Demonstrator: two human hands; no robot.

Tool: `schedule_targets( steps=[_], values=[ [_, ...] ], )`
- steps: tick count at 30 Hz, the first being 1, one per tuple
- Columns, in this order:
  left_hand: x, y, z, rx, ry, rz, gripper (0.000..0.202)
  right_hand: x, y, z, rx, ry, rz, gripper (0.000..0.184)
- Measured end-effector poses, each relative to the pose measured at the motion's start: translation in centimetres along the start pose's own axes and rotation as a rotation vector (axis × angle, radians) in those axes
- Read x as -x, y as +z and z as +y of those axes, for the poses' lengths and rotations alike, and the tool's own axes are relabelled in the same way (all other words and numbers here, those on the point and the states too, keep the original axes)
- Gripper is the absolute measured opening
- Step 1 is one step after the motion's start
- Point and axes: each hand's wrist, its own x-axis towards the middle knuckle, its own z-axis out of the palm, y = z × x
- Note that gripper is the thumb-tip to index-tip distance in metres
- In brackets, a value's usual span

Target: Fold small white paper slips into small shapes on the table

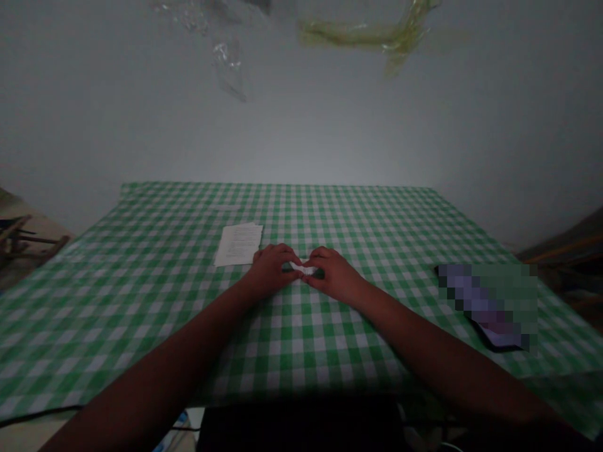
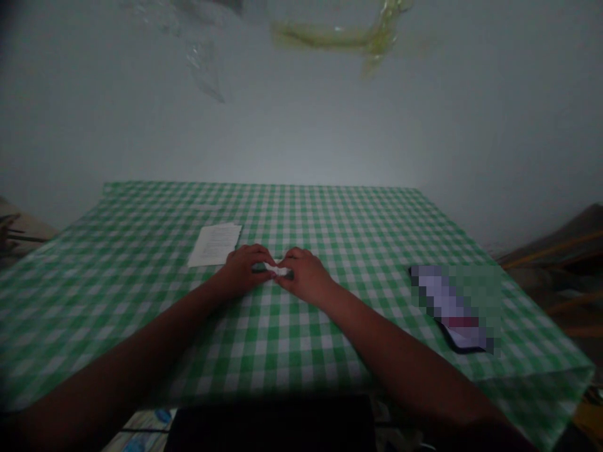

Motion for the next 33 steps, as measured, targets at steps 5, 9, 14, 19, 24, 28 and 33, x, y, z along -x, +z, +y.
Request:
schedule_targets(
  steps=[5, 9, 14, 19, 24, 28, 33],
  values=[
    [-0.1, 0.1, 0.0, -0.007, -0.004, -0.003, 0.019, -0.1, -0.1, -0.2, -0.031, 0.014, 0.014, 0.024],
    [-0.2, 0.5, -0.6, -0.012, 0.017, 0.018, 0.018, -0.2, 0.0, -0.3, -0.045, 0.023, 0.054, 0.025],
    [-0.3, 0.7, -1.0, -0.013, 0.026, 0.02, 0.019, -0.2, 0.3, 0.1, -0.075, 0.039, 0.105, 0.026],
    [-0.3, 0.5, -0.7, -0.01, 0.03, 0.015, 0.019, -0.1, 0.2, 0.2, -0.074, 0.009, 0.081, 0.019],
    [-0.1, 0.5, -0.6, 0.006, 0.026, 0.035, 0.018, 0.0, 0.2, 0.1, -0.051, 0.0, 0.08, 0.023],
    [0.0, 0.7, -0.7, 0.0, 0.034, 0.046, 0.019, -0.1, 0.3, 0.2, -0.075, 0.019, 0.072, 0.02],
    [0.0, 0.5, -0.4, -0.007, -0.001, 0.038, 0.014, -0.3, 0.2, 0.1, -0.08, 0.052, 0.073, 0.02]
  ],
)
